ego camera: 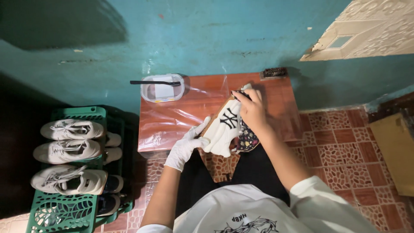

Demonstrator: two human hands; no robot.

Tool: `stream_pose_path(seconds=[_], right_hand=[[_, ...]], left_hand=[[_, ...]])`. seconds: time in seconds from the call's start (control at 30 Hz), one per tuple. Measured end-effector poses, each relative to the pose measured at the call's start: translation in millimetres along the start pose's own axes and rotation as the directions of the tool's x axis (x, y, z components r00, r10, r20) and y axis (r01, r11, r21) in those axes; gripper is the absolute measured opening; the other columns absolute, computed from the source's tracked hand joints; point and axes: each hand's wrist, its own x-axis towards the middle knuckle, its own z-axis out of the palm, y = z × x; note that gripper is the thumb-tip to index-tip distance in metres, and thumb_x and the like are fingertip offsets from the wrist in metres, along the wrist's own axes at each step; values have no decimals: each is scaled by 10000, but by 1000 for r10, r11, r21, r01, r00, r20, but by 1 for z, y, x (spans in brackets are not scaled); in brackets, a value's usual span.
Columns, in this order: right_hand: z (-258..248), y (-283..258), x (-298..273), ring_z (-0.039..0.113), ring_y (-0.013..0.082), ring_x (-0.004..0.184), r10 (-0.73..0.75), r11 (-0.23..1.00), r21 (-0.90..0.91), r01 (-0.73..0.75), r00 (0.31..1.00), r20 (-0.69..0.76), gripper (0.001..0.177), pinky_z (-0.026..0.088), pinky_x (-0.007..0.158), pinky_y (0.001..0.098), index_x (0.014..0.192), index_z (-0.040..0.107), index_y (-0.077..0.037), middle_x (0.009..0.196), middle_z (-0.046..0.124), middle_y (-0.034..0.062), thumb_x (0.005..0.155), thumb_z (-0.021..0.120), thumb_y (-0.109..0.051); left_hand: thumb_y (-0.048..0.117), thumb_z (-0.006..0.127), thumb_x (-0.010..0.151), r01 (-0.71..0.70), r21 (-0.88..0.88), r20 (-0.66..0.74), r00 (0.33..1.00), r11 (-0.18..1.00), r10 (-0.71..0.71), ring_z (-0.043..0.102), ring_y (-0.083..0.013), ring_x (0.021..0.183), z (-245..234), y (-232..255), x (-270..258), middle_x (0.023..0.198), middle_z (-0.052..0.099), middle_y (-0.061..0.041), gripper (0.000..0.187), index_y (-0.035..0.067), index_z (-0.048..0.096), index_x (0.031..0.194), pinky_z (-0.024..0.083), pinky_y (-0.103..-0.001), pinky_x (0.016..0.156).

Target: Cleaning a white sneaker using a brush and a cloth at a workbench.

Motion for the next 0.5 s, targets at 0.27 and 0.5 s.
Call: stream_pose_path(seconds=[0.27,0.5], right_hand=[[3,29,11,609,425,893,138,990,-16,-138,990,4,423,516,841,487,1156,783,-137,974,603,155,830,619,77],[9,-28,-26,618,334,899,42,999,35,-42,999,4,401,520,858,394,1170,791,-202,1004,612,88,901,573,0]], left_hand=[[138,853,561,-29,-10,28,999,1000,29,396,-331,1469,7,13,-14,1622,334,-148,868,253,629,1391,350,-403,1213],[157,864,571,-15,8,3,1000,1000,15,458,-310,1435,13,21,-22,1620,367,-147,834,226,649,1373,384,-384,1191]])
